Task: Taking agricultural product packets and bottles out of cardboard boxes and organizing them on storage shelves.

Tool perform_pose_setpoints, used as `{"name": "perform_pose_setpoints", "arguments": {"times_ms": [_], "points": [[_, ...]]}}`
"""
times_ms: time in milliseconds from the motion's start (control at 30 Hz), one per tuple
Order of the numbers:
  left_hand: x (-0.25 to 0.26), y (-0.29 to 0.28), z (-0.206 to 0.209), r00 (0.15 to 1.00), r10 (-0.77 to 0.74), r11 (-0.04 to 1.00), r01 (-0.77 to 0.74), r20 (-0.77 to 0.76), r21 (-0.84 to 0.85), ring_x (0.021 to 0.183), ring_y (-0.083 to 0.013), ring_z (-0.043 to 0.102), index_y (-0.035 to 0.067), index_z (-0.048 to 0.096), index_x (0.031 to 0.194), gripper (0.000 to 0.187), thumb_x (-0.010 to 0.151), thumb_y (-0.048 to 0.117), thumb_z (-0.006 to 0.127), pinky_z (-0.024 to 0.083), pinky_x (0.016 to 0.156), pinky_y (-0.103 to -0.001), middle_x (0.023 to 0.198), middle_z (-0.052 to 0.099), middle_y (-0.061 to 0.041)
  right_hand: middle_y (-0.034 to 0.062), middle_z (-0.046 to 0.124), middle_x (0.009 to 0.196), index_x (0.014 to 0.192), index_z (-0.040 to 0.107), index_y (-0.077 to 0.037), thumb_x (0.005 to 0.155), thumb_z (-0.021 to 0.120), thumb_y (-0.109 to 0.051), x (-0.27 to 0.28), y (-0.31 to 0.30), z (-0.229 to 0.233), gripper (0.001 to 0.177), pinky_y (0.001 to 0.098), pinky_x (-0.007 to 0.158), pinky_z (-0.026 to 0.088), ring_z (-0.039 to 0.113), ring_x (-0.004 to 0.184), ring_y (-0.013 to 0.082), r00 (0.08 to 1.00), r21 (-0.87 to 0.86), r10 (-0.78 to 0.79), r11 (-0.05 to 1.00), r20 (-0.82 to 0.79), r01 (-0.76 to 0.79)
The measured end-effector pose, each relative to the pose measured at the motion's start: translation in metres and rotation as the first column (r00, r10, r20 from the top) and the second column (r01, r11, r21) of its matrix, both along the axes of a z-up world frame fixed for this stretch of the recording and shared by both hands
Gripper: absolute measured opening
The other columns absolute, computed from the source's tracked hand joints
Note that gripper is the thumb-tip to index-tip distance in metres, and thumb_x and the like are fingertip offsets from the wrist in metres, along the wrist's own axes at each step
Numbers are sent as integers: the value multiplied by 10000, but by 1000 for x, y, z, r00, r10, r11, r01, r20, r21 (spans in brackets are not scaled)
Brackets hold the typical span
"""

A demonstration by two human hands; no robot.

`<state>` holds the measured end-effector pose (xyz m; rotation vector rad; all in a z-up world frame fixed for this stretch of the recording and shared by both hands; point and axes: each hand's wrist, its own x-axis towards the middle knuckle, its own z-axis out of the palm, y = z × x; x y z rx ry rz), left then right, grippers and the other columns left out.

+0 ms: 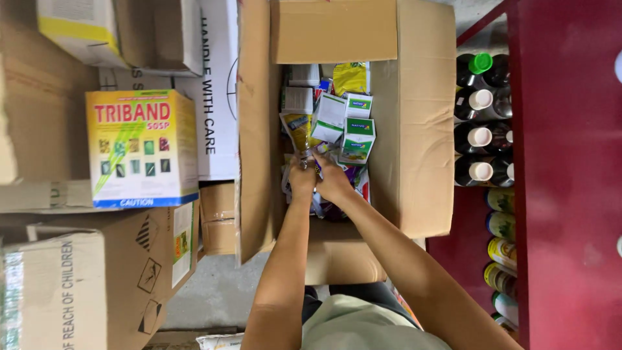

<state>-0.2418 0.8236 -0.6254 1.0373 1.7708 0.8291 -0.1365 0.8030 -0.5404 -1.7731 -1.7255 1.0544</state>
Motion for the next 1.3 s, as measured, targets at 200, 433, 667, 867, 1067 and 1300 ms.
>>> {"name": "perform_pose_setpoints", "arguments": {"times_ms": [200, 433, 667, 867, 1067, 1300], "points": [[-1, 35, -97, 990, 60, 998, -55, -130, 41, 1346, -443, 517, -37, 444, 1473, 682, 906, 227, 714, 415, 1122, -433, 1429, 535, -320, 212, 484, 1524, 1548, 375, -91, 774, 700, -34, 2, 34, -43, 842, 394, 1111, 419, 503, 1362, 366, 994, -144, 103, 985, 43, -96], [-2, 67, -207, 964, -17, 996, -7, -265, -89, 1368, -463, 461, 0, 346, 1532, 825, 886, 373, 700, 386, 1114, -458, 1506, 451, -310, 263, 455, 1534, 1597, 293, -93, 846, 728, -99, 17, 45, -69, 868, 401, 1159, 375, 447, 1420, 397, 994, -126, 106, 987, 22, -102], [-4, 78, -178, 993, 116, 972, -116, -13, -205, 1222, -354, 633, 31, 551, 1388, 742, 822, 441, 802, 500, 1006, -439, 1337, 648, -220, 254, 491, 1509, 1614, 276, -169, 880, 753, -168, 42, 48, -52, 876, 407, 1117, 418, 492, 1383, 397, 1000, -220, 25, 975, -1, -24], [-1, 66, -150, 997, 50, 952, -63, -52, -300, 910, -324, 732, 0, 731, 1055, 464, 841, 407, 794, 560, 844, -421, 988, 769, -200, 208, 515, 1534, 1608, 306, -168, 885, 741, -170, 48, 31, -54, 844, 357, 1083, 458, 549, 1387, 326, 992, -253, -53, 967, -116, 22], [9, 16, -16, 974, 142, 959, -91, -179, 269, 867, -379, 688, 38, 684, 941, 287, 893, 313, 751, 544, 795, -457, 947, 703, -187, 207, 429, 1566, 1599, 248, -94, 801, 741, -77, 40, 2, -29, 938, 401, 1125, 400, 456, 1424, 329, 973, -130, -42, 991, -228, 12], [26, -41, 222, 924, -142, 711, 345, -355, 613, 1110, -282, 588, 189, 728, 838, 28, 821, 211, 724, 227, 1157, -628, 835, 658, -40, 207, 561, 1348, 1388, 514, -10, 953, 691, -209, 32, -39, -36, 509, 478, 1144, 439, 538, 1288, 332, 599, 89, -68, 970, -798, 228]]}}
